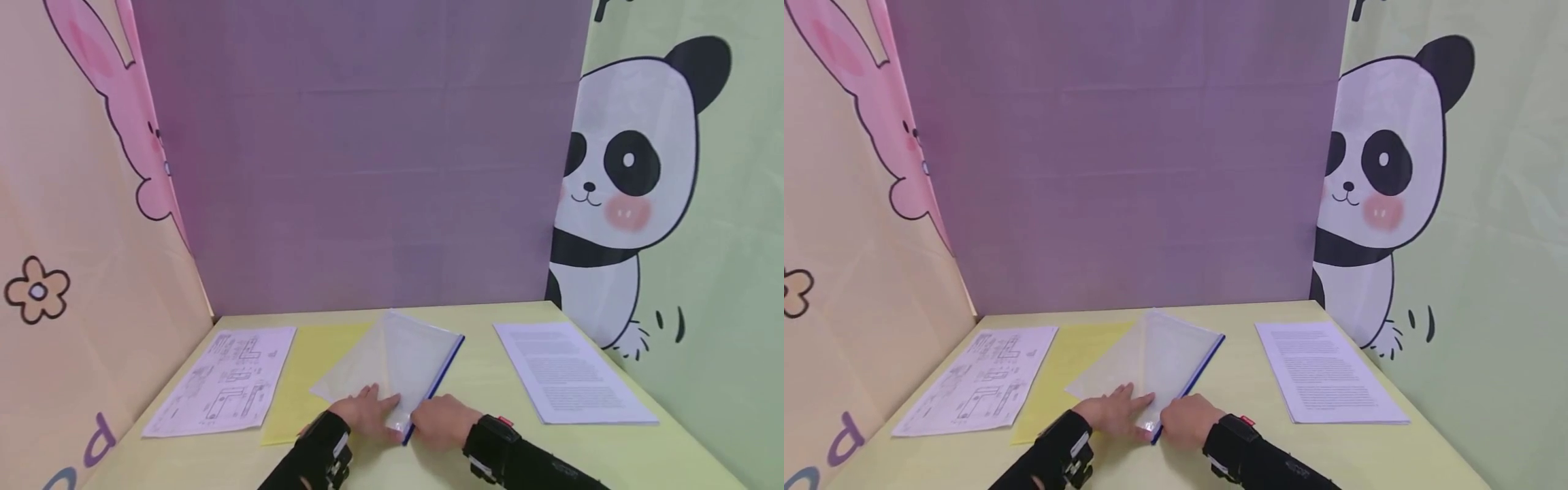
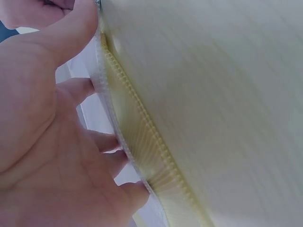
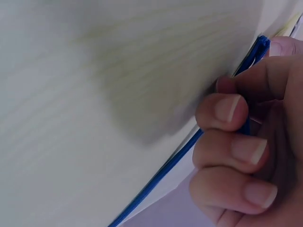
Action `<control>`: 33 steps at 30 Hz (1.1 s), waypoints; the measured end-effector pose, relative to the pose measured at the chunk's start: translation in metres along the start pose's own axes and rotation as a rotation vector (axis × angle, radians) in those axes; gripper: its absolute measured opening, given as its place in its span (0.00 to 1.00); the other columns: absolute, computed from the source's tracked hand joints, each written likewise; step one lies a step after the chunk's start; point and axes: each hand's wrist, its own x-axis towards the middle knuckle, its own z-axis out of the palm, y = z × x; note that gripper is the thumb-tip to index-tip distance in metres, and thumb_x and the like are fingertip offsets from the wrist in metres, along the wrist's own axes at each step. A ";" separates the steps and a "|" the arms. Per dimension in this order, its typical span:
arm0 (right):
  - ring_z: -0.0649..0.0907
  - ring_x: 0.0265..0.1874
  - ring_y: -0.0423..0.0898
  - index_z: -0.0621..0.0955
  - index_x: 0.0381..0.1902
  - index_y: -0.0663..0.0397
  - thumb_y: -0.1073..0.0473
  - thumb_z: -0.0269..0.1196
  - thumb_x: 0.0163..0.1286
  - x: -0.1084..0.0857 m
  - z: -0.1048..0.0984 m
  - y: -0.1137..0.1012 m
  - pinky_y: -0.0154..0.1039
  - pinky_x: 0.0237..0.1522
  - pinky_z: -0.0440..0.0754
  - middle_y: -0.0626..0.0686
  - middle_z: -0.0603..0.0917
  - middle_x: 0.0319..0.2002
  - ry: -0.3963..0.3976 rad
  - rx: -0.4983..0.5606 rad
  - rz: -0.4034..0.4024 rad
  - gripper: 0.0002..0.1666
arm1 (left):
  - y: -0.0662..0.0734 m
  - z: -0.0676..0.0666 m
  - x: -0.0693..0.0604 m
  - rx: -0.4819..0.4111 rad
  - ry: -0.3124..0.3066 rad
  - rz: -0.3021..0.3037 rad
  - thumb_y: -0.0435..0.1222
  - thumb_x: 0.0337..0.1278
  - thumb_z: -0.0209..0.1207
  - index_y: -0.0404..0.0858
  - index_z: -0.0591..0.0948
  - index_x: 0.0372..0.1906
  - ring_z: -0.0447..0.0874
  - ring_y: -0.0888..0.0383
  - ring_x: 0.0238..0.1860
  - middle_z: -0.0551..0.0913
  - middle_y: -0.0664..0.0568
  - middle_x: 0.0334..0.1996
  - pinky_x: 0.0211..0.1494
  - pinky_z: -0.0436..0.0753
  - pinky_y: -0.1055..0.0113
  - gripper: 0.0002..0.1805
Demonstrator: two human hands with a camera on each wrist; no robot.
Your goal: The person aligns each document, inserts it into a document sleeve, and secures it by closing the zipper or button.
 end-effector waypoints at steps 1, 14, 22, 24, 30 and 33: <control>0.75 0.21 0.41 0.79 0.28 0.49 0.54 0.64 0.71 0.000 -0.001 0.000 0.39 0.29 0.79 0.46 0.77 0.23 0.002 -0.005 -0.005 0.10 | 0.000 -0.001 0.000 0.002 0.002 0.003 0.59 0.59 0.65 0.52 0.69 0.76 0.58 0.39 0.76 0.60 0.34 0.75 0.73 0.63 0.40 0.41; 0.71 0.17 0.42 0.81 0.26 0.48 0.52 0.63 0.71 0.004 -0.004 -0.010 0.37 0.23 0.73 0.46 0.73 0.18 -0.004 -0.130 -0.016 0.13 | 0.003 -0.011 0.007 -0.097 0.087 0.039 0.54 0.52 0.73 0.42 0.83 0.63 0.75 0.45 0.66 0.80 0.41 0.62 0.68 0.74 0.52 0.34; 0.70 0.16 0.42 0.80 0.25 0.48 0.54 0.62 0.72 0.002 -0.002 -0.011 0.35 0.22 0.70 0.45 0.70 0.17 -0.031 -0.117 0.005 0.14 | 0.007 -0.007 0.012 -0.106 0.122 0.060 0.50 0.48 0.77 0.38 0.84 0.60 0.79 0.48 0.61 0.85 0.45 0.57 0.65 0.76 0.56 0.34; 0.70 0.16 0.42 0.79 0.23 0.48 0.53 0.62 0.71 0.001 -0.002 -0.011 0.36 0.22 0.71 0.46 0.70 0.17 -0.026 -0.115 0.020 0.15 | 0.007 -0.006 0.011 -0.123 0.116 0.063 0.49 0.48 0.77 0.39 0.83 0.61 0.78 0.47 0.63 0.84 0.43 0.58 0.66 0.75 0.55 0.34; 0.70 0.16 0.43 0.79 0.21 0.49 0.52 0.62 0.71 0.001 -0.002 -0.008 0.37 0.22 0.72 0.46 0.71 0.17 -0.008 -0.112 0.051 0.17 | 0.004 -0.004 0.013 -0.113 0.101 0.067 0.50 0.50 0.76 0.41 0.83 0.63 0.77 0.49 0.63 0.82 0.41 0.61 0.66 0.75 0.55 0.35; 0.71 0.16 0.43 0.79 0.22 0.49 0.51 0.62 0.71 0.000 -0.002 -0.005 0.37 0.23 0.73 0.46 0.72 0.17 -0.004 -0.139 0.061 0.16 | 0.004 -0.003 0.012 -0.121 0.106 0.061 0.51 0.49 0.76 0.41 0.83 0.63 0.77 0.49 0.62 0.80 0.39 0.62 0.66 0.75 0.55 0.36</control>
